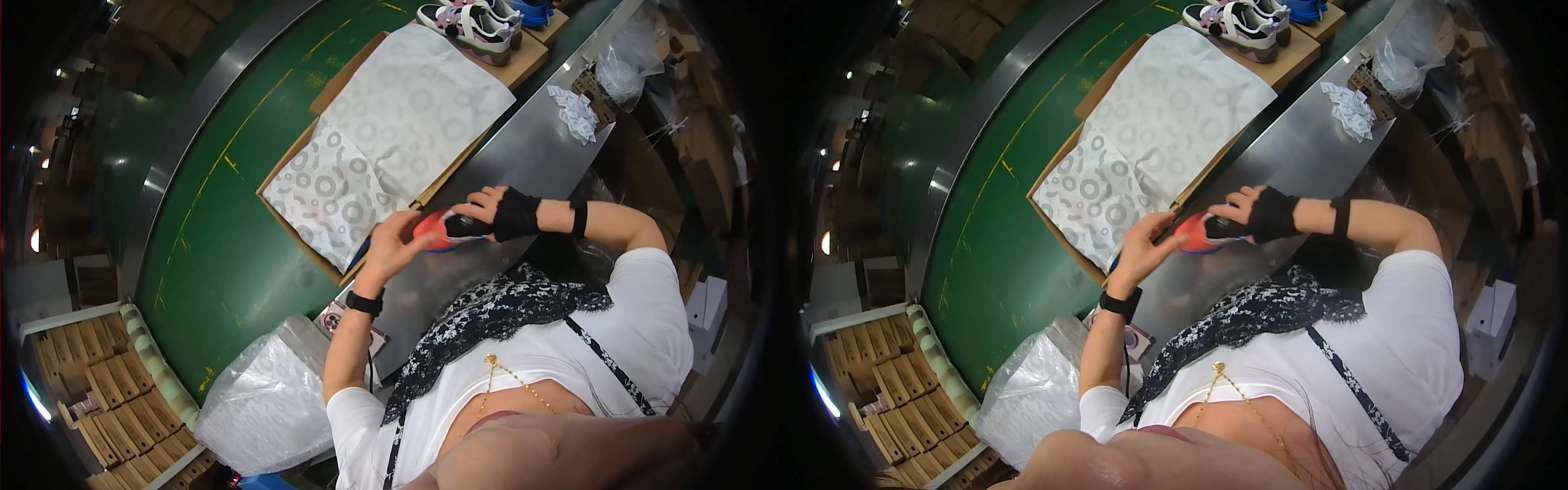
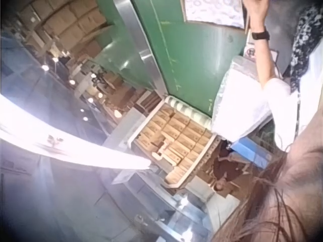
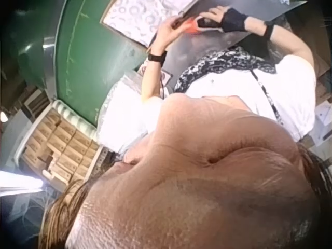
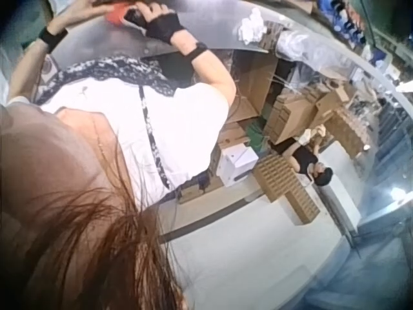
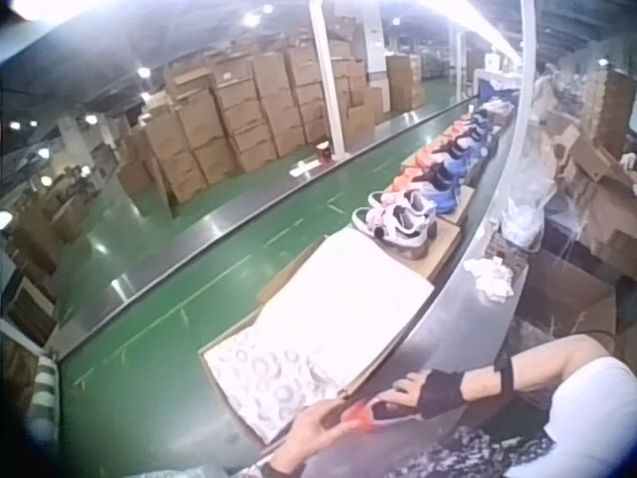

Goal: Packaging pairs of shoes into boxes with tissue paper on a factory conveyor belt.

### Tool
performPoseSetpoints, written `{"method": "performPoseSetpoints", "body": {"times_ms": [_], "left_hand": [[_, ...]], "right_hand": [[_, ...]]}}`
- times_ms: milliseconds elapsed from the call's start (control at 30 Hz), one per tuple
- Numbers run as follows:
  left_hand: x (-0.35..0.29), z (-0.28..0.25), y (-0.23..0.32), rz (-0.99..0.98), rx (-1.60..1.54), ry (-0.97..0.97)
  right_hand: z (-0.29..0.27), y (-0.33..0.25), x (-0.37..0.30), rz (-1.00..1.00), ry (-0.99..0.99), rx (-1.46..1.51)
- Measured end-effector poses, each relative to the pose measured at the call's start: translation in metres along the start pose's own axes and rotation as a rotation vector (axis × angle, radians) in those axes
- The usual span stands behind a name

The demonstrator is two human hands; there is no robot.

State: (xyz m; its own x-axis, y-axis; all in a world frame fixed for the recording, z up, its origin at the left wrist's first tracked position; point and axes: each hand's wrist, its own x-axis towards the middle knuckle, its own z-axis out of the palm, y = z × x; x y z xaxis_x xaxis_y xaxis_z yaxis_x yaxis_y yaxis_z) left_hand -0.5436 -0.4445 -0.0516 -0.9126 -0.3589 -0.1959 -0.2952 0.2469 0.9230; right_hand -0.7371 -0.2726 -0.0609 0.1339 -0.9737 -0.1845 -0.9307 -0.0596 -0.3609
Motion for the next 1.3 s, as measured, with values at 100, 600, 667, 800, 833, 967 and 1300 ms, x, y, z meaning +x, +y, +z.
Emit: {"method": "performPoseSetpoints", "body": {"times_ms": [100,600,667,800,833,967,1300], "left_hand": [[-0.015,0.018,0.005,0.362,0.436,0.11],[-0.055,-0.031,0.038,-0.129,-0.505,0.098],[-0.052,-0.037,0.017,-0.1,-0.438,0.325],[-0.019,-0.056,-0.032,-0.216,-0.455,0.655],[-0.007,-0.058,-0.04,-0.209,-0.454,0.649],[0.037,-0.063,-0.094,-0.233,-1.012,0.715],[0.02,-0.063,-0.083,-0.399,-0.947,0.402]], "right_hand": [[-0.047,-0.031,0.026,0.082,-0.099,0.318],[-0.096,-0.04,0.109,-0.151,0.144,0.801],[-0.094,-0.035,0.118,0.465,-0.018,1.382],[-0.054,-0.014,0.089,0.372,-0.279,1.03],[-0.045,-0.012,0.079,0.326,-0.313,1.042],[0.008,-0.006,0.067,0.422,-0.325,1.133],[0.016,-0.03,0.102,0.792,0.531,1.151]]}}
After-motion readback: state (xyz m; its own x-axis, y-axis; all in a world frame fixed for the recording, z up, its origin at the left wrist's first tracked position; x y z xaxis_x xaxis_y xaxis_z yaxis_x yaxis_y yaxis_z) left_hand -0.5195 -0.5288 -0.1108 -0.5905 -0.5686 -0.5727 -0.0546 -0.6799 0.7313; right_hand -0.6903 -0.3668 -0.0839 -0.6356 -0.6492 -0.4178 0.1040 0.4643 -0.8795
